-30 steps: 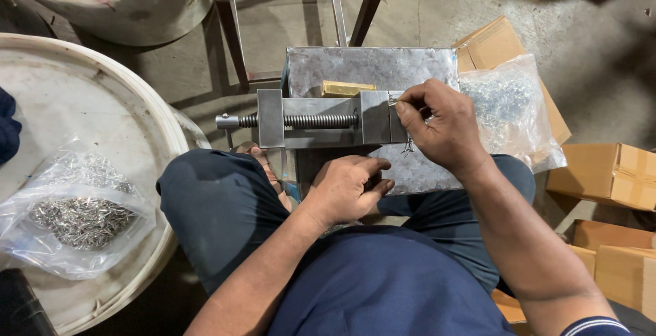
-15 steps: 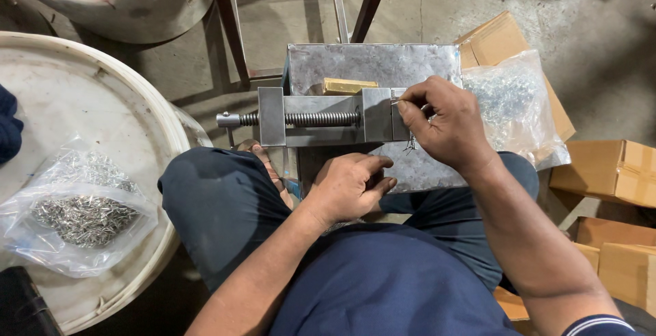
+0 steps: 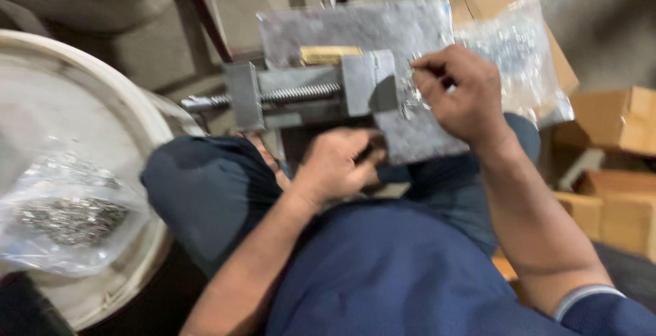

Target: The person sits cross-legged and uses a bench vise to assemble small metal components. They pick up individual metal pieces from a pile on the vise table, insert them into the vise jaws, and tighten the screw mechanism to secure them.

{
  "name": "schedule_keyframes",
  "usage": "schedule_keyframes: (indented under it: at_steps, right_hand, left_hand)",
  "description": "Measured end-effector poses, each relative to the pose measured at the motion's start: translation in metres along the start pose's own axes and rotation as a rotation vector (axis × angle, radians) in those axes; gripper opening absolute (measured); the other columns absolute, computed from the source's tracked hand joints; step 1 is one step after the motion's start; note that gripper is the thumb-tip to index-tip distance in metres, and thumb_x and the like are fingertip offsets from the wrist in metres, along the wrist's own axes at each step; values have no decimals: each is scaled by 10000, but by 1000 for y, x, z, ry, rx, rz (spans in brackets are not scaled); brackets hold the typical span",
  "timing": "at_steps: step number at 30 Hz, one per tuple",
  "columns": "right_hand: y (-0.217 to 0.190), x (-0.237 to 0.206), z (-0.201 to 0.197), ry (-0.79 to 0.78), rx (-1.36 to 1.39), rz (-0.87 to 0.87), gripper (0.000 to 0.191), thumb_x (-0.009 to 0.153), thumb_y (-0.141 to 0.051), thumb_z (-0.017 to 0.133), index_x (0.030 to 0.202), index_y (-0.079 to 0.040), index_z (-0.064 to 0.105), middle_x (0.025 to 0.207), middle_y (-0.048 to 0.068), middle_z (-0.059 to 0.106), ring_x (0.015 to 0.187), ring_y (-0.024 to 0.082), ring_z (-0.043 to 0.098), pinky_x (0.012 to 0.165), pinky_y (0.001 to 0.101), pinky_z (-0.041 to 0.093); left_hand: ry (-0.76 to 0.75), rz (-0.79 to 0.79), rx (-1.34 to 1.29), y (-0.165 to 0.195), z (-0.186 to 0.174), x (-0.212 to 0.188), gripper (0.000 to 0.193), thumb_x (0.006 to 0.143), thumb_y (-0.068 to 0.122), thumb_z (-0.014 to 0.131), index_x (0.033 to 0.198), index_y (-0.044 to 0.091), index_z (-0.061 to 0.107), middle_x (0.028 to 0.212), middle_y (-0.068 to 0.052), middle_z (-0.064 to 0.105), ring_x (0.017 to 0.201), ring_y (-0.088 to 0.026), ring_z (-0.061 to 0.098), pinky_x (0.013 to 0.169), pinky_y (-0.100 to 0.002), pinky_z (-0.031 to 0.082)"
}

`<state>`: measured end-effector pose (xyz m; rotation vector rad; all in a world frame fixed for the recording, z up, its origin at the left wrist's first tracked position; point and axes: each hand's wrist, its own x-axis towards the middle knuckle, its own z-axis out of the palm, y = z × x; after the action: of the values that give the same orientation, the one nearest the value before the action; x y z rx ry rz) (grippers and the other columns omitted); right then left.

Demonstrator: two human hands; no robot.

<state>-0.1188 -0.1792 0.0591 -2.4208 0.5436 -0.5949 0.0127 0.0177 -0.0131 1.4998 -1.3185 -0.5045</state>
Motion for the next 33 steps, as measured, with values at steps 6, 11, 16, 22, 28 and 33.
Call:
schedule_keyframes:
  at_steps: [6,11,16,22,28,33]
  right_hand:
    - [42,-53,0,-7,-37,174,108,994,-87,740,1093,-47,732,932,89,713,807,173,706,721,299,545]
    - [49,-70,0,32,-122,209,103,977,-100,753,1071,-59,750,934,99,714,767,209,682,680,320,521]
    - [46,-66,6,0,-167,192,133,939,-121,774,1054,-62,745,901,99,706,738,204,688,674,327,534]
    - [47,-63,15,-16,-152,160,97,950,-121,774,1020,-60,745,911,75,716,784,207,674,686,340,532]
    - [30,-84,24,-102,1032,764,105,972,-126,702,1040,-54,667,855,35,702,666,88,621,555,217,460]
    - [16,-86,43,-226,1450,764,108,990,-114,681,1030,-31,623,868,36,676,677,81,600,554,210,469]
  left_hand:
    - [8,-16,-61,1,7,-6,280,904,226,766,1100,34,712,877,-104,727,784,-292,699,692,-378,548]
    - [7,-3,-22,6,7,-2,275,916,246,774,1089,40,715,878,-97,731,776,-281,701,680,-363,545]
    - [6,-23,-20,7,9,-1,281,910,246,770,1085,34,713,859,-94,730,753,-269,699,670,-357,548]
    - [26,-5,-23,6,7,-2,276,915,241,768,1090,35,713,889,-107,734,786,-282,706,685,-366,554]
    - [11,-10,-30,4,6,-4,307,922,293,771,1085,38,715,891,-122,731,801,-310,706,699,-390,555]
    - [64,50,-52,-1,6,-8,286,983,266,692,1156,38,689,980,-137,725,888,-341,700,757,-398,560]
